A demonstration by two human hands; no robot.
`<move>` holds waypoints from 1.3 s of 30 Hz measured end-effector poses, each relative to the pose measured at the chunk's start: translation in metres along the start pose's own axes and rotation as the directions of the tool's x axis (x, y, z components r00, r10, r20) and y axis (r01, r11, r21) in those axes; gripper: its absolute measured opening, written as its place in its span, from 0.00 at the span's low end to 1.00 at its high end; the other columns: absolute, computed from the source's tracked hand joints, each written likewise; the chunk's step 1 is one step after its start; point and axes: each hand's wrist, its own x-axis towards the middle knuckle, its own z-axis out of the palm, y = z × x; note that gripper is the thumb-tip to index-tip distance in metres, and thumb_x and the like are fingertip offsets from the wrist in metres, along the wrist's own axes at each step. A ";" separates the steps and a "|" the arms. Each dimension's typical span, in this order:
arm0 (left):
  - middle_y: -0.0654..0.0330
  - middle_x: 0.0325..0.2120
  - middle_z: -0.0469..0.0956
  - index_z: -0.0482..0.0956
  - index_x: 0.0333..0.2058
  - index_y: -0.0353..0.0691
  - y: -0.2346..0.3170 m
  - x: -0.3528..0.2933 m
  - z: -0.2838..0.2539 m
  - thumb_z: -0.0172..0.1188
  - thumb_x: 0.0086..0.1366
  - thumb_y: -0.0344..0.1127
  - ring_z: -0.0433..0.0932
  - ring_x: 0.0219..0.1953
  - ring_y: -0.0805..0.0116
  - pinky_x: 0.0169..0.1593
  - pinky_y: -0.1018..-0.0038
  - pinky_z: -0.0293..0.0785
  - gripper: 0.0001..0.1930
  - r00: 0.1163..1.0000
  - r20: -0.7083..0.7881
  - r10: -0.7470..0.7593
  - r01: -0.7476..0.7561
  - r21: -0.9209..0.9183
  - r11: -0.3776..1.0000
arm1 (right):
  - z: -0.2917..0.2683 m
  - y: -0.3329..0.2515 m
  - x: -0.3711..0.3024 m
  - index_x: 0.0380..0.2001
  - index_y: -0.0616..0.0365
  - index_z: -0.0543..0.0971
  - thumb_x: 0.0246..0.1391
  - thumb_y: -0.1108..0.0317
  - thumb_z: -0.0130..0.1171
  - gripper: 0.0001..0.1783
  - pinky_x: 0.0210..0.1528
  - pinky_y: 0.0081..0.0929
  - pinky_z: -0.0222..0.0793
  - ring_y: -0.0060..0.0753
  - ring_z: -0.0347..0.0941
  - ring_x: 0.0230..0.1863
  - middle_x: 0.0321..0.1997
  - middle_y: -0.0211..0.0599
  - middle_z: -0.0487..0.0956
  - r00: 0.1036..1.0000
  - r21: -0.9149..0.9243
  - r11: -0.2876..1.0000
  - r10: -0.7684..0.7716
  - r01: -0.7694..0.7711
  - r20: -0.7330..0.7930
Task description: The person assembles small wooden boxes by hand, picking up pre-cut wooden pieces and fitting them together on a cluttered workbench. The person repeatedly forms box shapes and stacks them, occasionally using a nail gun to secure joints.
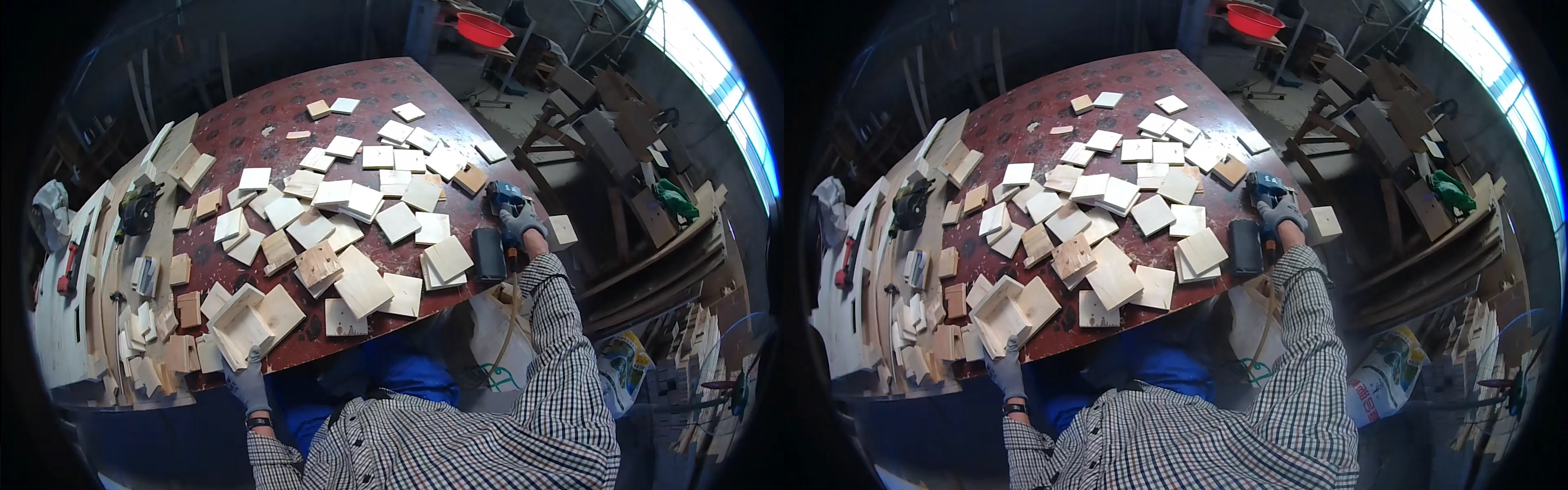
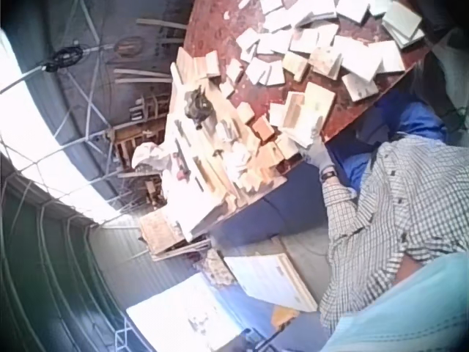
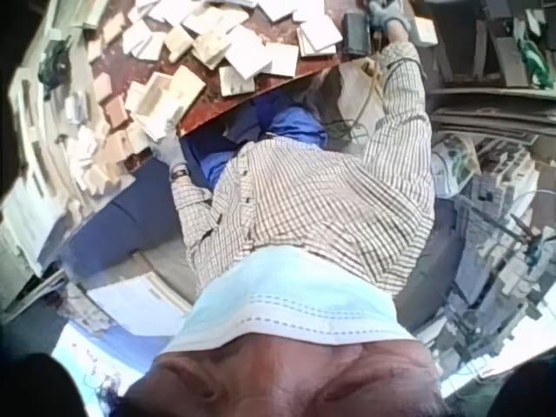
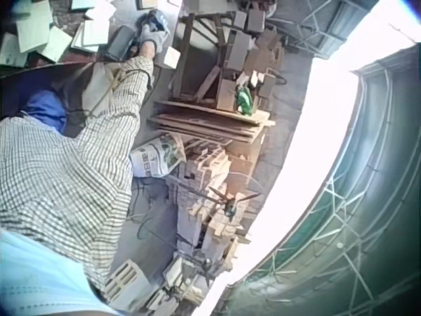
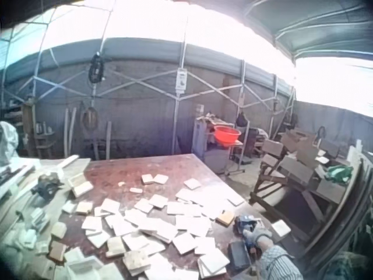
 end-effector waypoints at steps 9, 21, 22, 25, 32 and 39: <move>0.49 0.54 0.83 0.72 0.65 0.39 0.016 -0.003 0.006 0.76 0.57 0.62 0.83 0.54 0.50 0.57 0.61 0.79 0.46 0.997 0.025 0.067 -0.070 0.148 0.987 | 0.062 0.055 0.093 0.58 0.69 0.81 0.43 0.55 0.74 0.40 0.60 0.41 0.76 0.48 0.81 0.58 0.57 0.53 0.83 0.965 -0.046 0.999 0.004 0.008 0.264; 0.50 0.59 0.79 0.71 0.68 0.40 0.014 0.001 0.012 0.70 0.59 0.68 0.81 0.58 0.51 0.59 0.62 0.78 0.47 0.972 -0.020 0.233 -0.222 0.233 0.947 | -0.083 0.067 0.019 0.35 0.60 0.82 0.56 0.64 0.69 0.10 0.21 0.33 0.69 0.27 0.75 0.18 0.22 0.30 0.79 0.996 0.420 0.903 -0.075 0.088 -0.047; 0.50 0.59 0.79 0.71 0.67 0.40 0.016 0.002 0.014 0.70 0.60 0.68 0.81 0.58 0.51 0.59 0.62 0.78 0.47 0.975 -0.010 0.220 -0.213 0.214 0.953 | -0.104 0.081 0.010 0.38 0.59 0.82 0.58 0.65 0.68 0.10 0.21 0.32 0.69 0.26 0.74 0.18 0.21 0.28 0.77 0.985 0.440 0.882 -0.139 0.168 -0.098; 0.49 0.59 0.79 0.71 0.67 0.40 0.033 -0.003 0.002 0.71 0.60 0.64 0.80 0.58 0.50 0.60 0.62 0.78 0.45 0.983 0.007 0.181 -0.179 0.215 0.960 | -0.170 0.033 -0.101 0.44 0.60 0.79 0.62 0.69 0.65 0.10 0.24 0.23 0.67 0.19 0.71 0.21 0.22 0.25 0.74 0.963 0.609 0.746 -0.227 0.268 -0.146; 0.49 0.60 0.78 0.72 0.67 0.40 0.016 0.001 0.008 0.73 0.61 0.60 0.80 0.58 0.50 0.59 0.62 0.78 0.43 0.969 0.000 0.247 -0.240 0.246 0.939 | -0.218 -0.064 -0.285 0.50 0.67 0.74 0.65 0.71 0.56 0.14 0.31 0.27 0.74 0.22 0.70 0.24 0.29 0.31 0.73 0.822 0.956 0.163 -0.558 0.244 -0.114; 0.48 0.62 0.76 0.70 0.68 0.39 0.012 0.000 0.011 0.73 0.61 0.57 0.79 0.61 0.51 0.62 0.62 0.77 0.43 0.981 -0.004 0.194 -0.188 0.222 0.957 | -0.127 -0.216 -0.340 0.43 0.64 0.74 0.68 0.59 0.60 0.16 0.33 0.32 0.80 0.27 0.77 0.25 0.28 0.35 0.77 0.311 0.868 0.465 -0.810 -0.175 0.497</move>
